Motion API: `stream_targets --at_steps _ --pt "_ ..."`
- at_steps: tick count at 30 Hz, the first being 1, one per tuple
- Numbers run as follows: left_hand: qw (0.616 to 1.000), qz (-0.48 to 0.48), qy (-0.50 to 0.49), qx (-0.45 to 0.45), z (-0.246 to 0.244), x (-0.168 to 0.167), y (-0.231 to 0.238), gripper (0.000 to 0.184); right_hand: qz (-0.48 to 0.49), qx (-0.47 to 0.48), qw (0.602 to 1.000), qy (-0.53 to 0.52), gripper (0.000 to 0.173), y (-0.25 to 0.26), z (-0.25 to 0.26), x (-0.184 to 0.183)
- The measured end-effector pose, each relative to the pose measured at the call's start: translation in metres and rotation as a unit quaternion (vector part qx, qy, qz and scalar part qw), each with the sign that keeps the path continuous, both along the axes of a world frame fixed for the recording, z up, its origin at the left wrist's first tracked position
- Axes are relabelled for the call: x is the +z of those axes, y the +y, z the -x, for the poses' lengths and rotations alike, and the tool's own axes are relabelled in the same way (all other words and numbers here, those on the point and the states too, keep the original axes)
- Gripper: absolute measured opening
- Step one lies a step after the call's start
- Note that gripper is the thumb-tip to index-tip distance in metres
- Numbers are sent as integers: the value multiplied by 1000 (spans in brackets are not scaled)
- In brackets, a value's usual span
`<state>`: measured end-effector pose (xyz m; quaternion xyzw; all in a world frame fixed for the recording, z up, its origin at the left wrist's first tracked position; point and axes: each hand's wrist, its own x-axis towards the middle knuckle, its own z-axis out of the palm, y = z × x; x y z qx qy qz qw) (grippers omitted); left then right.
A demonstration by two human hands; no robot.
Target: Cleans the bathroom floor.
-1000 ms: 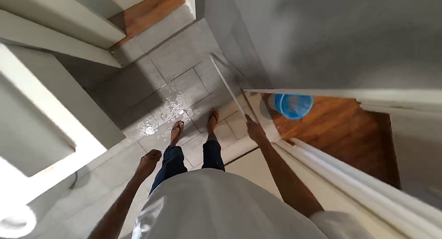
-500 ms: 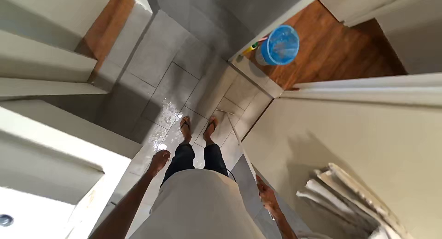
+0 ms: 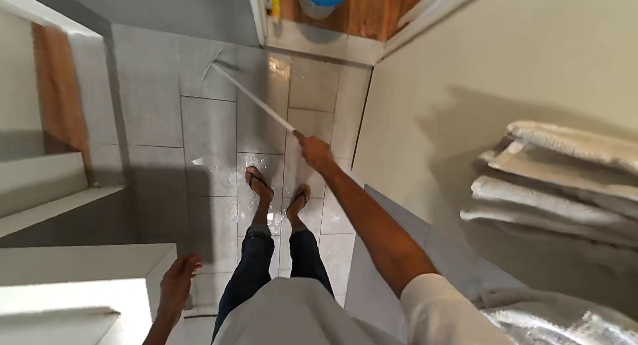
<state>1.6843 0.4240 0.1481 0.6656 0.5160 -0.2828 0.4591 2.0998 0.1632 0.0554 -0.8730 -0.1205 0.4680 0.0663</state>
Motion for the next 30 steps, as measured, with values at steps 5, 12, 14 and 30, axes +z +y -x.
stream_targets --at_steps 5,12,14,30 --pt "985 95 112 -86 24 -26 -53 33 46 -127 991 -6 56 -205 74 19" --pt "943 114 58 -307 -28 -28 -123 35 99 -282 951 75 53 -329 372 84" --pt "945 128 15 -301 -51 -37 -131 34 124 -320 933 110 52 -351 460 117" --pt "960 128 34 -248 -46 -74 -61 36 -14 -394 918 -32 51 -226 101 -18"
